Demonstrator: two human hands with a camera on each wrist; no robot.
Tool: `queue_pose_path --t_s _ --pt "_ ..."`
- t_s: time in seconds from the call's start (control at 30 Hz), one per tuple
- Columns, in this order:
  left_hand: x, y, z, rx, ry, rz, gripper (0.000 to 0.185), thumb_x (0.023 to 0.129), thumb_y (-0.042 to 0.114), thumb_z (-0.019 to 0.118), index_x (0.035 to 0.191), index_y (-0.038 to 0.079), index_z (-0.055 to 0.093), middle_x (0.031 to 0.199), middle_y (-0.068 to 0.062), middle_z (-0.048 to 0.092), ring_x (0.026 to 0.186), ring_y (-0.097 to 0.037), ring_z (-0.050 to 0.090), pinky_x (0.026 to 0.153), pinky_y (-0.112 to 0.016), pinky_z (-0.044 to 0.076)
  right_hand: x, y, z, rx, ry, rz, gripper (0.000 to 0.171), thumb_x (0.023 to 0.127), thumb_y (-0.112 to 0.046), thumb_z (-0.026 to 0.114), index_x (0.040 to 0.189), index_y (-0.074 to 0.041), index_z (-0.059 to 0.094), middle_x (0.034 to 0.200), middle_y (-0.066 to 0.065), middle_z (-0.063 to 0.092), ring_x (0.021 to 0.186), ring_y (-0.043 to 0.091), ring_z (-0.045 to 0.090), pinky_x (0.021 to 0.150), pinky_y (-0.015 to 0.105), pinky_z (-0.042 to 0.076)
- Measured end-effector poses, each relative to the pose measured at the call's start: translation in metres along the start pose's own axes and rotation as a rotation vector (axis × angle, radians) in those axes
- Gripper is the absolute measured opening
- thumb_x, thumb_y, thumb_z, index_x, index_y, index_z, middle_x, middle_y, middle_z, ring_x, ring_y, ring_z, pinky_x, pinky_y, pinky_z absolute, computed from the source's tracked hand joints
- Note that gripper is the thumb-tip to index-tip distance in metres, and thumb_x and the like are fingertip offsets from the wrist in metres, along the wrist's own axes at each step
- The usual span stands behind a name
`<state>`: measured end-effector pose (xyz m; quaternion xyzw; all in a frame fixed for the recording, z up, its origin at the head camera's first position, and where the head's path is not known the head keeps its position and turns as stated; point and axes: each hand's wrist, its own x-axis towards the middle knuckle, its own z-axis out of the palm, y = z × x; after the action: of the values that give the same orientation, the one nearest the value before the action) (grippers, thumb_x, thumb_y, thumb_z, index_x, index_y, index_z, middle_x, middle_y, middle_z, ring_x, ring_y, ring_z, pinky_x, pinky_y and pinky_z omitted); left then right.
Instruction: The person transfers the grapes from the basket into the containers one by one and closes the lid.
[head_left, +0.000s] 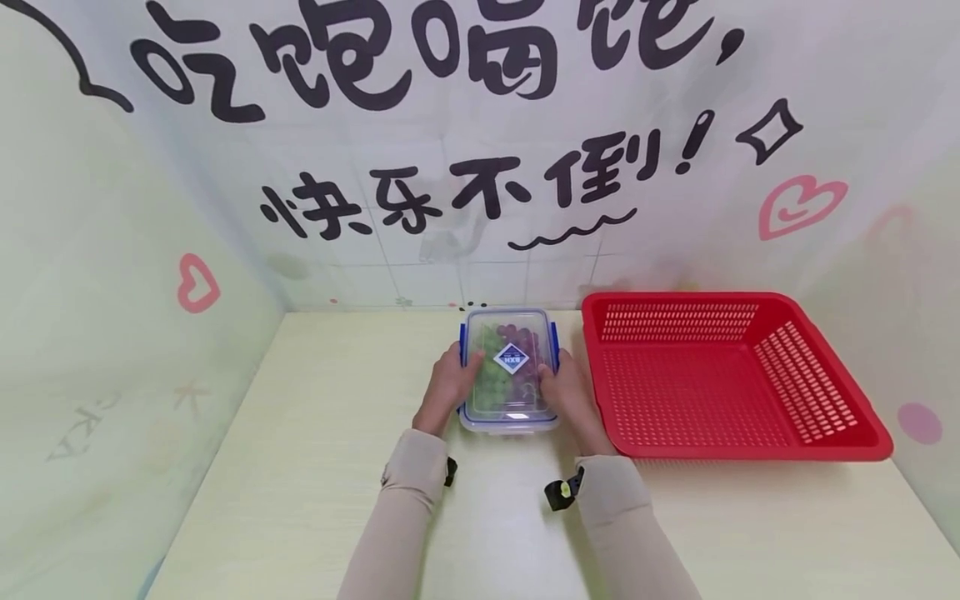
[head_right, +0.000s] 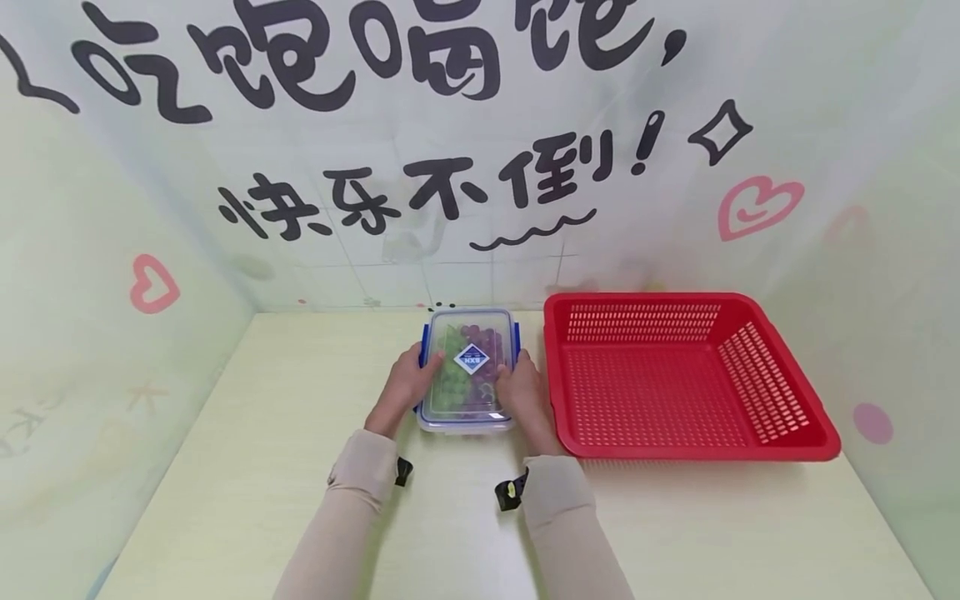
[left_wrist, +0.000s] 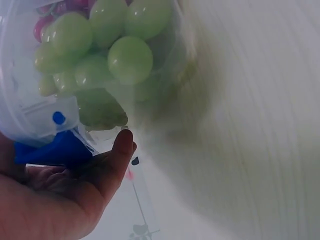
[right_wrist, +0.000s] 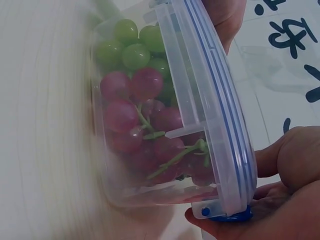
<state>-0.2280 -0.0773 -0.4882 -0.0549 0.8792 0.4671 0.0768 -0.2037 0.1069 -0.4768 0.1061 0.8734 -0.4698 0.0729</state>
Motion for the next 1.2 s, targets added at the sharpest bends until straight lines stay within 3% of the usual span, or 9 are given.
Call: queue_pose_path --t_s 0.13,0.3,0.4,0.53,0.6,0.77,0.9,1.03,1.2 --pt "-0.002 0.001 0.001 0.015 0.036 0.02 0.047 0.104 0.035 0.048 0.135 0.0 0.051 0.113 -0.021 0.066 0.095 -0.03 0.065 0.086 -0.045 0.056 0.0 0.0 0.001 -0.021 0.016 -0.04 0.056 0.104 -0.011 0.046 0.15 0.013 0.026 0.149 0.034 0.038 0.14 0.044 0.037 0.116 0.053 0.033" --pt "0.0 0.004 0.002 0.069 0.087 0.052 0.033 0.104 0.032 0.048 0.107 0.001 0.059 0.087 -0.015 0.06 0.076 -0.024 0.058 0.068 -0.036 0.052 0.0 -0.004 0.003 -0.084 0.054 -0.077 0.052 0.103 -0.008 0.046 0.147 0.014 0.031 0.145 0.034 0.044 0.135 0.044 0.045 0.112 0.053 0.038" --pt "0.0 0.005 0.002 0.083 0.095 0.043 0.032 0.104 0.03 0.049 0.104 0.0 0.059 0.082 -0.014 0.057 0.072 -0.023 0.056 0.064 -0.035 0.05 -0.001 -0.004 0.003 -0.078 0.057 -0.078 0.052 0.102 -0.007 0.047 0.147 0.014 0.031 0.145 0.034 0.043 0.136 0.044 0.044 0.112 0.053 0.038" --pt "0.0 0.005 0.003 0.109 0.077 0.033 0.044 0.104 0.03 0.048 0.126 -0.007 0.055 0.099 -0.023 0.063 0.084 -0.03 0.061 0.076 -0.043 0.055 -0.001 -0.003 0.004 -0.074 0.06 -0.076 0.052 0.102 -0.006 0.047 0.147 0.015 0.031 0.145 0.035 0.043 0.136 0.044 0.044 0.112 0.053 0.038" --pt "0.001 0.004 0.003 0.117 0.066 0.033 0.053 0.104 0.031 0.047 0.138 -0.01 0.046 0.117 -0.03 0.062 0.1 -0.036 0.064 0.089 -0.047 0.054 -0.001 -0.003 0.005 -0.085 0.065 -0.076 0.052 0.102 -0.006 0.047 0.147 0.015 0.031 0.144 0.035 0.044 0.135 0.045 0.045 0.112 0.053 0.039" --pt "0.004 0.003 0.002 0.109 0.048 0.035 0.066 0.105 0.032 0.045 0.151 -0.011 0.026 0.146 -0.034 0.043 0.133 -0.045 0.046 0.112 -0.05 0.039 0.002 -0.004 0.005 -0.103 0.045 -0.054 0.054 0.104 -0.009 0.045 0.149 0.013 0.026 0.148 0.034 0.039 0.139 0.044 0.038 0.114 0.052 0.035" --pt "0.005 0.001 0.001 0.119 0.042 0.025 0.069 0.105 0.035 0.044 0.154 -0.007 0.021 0.153 -0.029 0.035 0.14 -0.042 0.038 0.116 -0.049 0.033 0.004 -0.006 0.006 -0.124 0.013 -0.031 0.056 0.105 -0.012 0.043 0.151 0.012 0.022 0.152 0.032 0.036 0.141 0.043 0.036 0.115 0.052 0.034" --pt "0.004 -0.003 0.002 0.141 0.032 0.058 0.069 0.106 0.036 0.042 0.156 -0.004 0.017 0.157 -0.025 0.03 0.143 -0.041 0.034 0.118 -0.051 0.031 0.002 -0.008 0.006 -0.146 -0.002 -0.022 0.059 0.104 -0.013 0.044 0.152 0.012 0.019 0.153 0.03 0.035 0.142 0.042 0.036 0.115 0.051 0.035" --pt "-0.002 0.001 0.0 0.223 0.029 0.121 0.069 0.106 0.037 0.04 0.156 -0.003 0.016 0.158 -0.023 0.031 0.143 -0.041 0.034 0.114 -0.063 0.029 -0.005 -0.01 0.0 -0.162 0.012 -0.103 0.064 0.103 -0.017 0.049 0.15 0.014 0.02 0.151 0.03 0.035 0.137 0.041 0.041 0.115 0.052 0.035"
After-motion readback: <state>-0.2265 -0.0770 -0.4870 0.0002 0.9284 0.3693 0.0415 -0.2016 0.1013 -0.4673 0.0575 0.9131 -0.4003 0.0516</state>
